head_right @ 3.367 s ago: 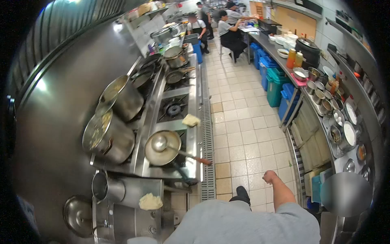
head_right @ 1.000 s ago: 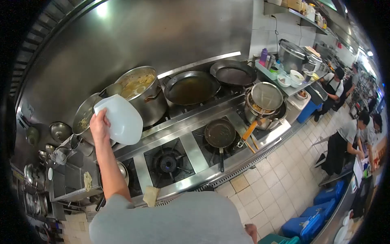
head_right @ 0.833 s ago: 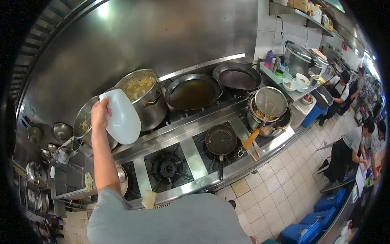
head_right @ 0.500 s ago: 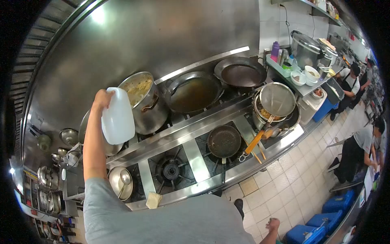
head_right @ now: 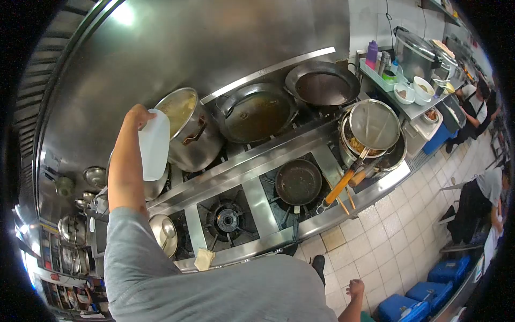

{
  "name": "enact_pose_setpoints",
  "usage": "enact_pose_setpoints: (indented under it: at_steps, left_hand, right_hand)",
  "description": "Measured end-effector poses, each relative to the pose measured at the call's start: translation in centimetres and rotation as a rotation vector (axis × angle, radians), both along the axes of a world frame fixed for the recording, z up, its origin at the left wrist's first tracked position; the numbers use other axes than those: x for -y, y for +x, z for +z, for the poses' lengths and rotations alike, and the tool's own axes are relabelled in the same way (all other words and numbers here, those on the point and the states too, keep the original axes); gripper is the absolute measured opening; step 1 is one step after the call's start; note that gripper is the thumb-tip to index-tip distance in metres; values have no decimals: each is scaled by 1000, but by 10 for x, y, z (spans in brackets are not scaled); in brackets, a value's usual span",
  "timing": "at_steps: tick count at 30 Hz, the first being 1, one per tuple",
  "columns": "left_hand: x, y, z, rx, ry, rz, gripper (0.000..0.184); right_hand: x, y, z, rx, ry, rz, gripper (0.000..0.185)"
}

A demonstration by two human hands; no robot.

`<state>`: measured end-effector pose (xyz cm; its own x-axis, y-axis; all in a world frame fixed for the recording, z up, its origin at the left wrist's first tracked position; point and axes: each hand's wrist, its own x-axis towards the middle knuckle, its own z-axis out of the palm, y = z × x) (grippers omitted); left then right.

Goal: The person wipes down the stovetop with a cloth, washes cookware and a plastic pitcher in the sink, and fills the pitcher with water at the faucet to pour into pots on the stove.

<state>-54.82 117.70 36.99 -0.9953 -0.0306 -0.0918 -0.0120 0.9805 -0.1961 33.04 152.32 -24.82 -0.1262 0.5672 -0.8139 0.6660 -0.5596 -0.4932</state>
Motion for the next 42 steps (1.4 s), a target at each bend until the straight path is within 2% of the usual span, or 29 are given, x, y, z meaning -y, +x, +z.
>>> enact_pose_setpoints:
  at_steps: [2, 4, 6, 8, 14, 17, 20, 24, 30, 32, 33, 35, 38, 41, 42]
  left_hand:
    - [-1, -8, -1, 16, -16, -51, 53]
    - [-1, -21, -5, 7, -48, -89, 52]
    - [-4, -31, -9, -4, -76, -128, 51]
    - [-10, -39, -12, 29, -95, -23, 51]
    - [-52, -33, -17, 93, -225, 134, 56]
    - [-63, -19, -19, 57, -294, 3, 57]
    - [-73, -34, -23, 136, -313, 129, 56]
    - [-81, -24, -31, 67, -372, 76, 54]
    - [-74, 9, -45, -42, -261, -102, 51]
    - [-79, 40, -41, -154, -206, -173, 34]
    - [-78, 46, -42, -165, -200, -155, 34]
    - [-71, 57, -44, -363, -92, -177, 27]
    - [-71, 132, -23, -467, -36, -181, 28]
    - [-52, 208, -30, -637, 99, -161, 26]
    - [-38, 226, -47, -711, 197, -157, 35]
  right_hand:
    - [14, 27, 0, 68, -141, -55, 25]
    - [30, 78, -34, 85, -174, -125, 22]
    - [40, 94, -32, 100, -204, -196, 20]
    - [55, 110, -17, 109, -181, -269, 21]
    - [81, 108, 8, 127, -134, -266, 30]
    - [86, 98, 4, 65, -143, -264, 28]
    - [91, 84, 5, 51, -112, -268, 27]
    - [93, 75, 11, 37, -100, -239, 27]
    - [91, 94, 8, 65, -114, -231, 23]
    - [82, 107, -1, 42, -126, -193, 19]
    - [75, 112, -7, 28, -131, -164, 17]
    - [59, 123, -18, -14, -127, -73, 14]
    - [25, 140, -41, -73, -112, 75, 9]
    - [-21, 153, -73, -142, -152, 130, 9]
    - [-38, 157, -90, -181, -181, 122, 10]
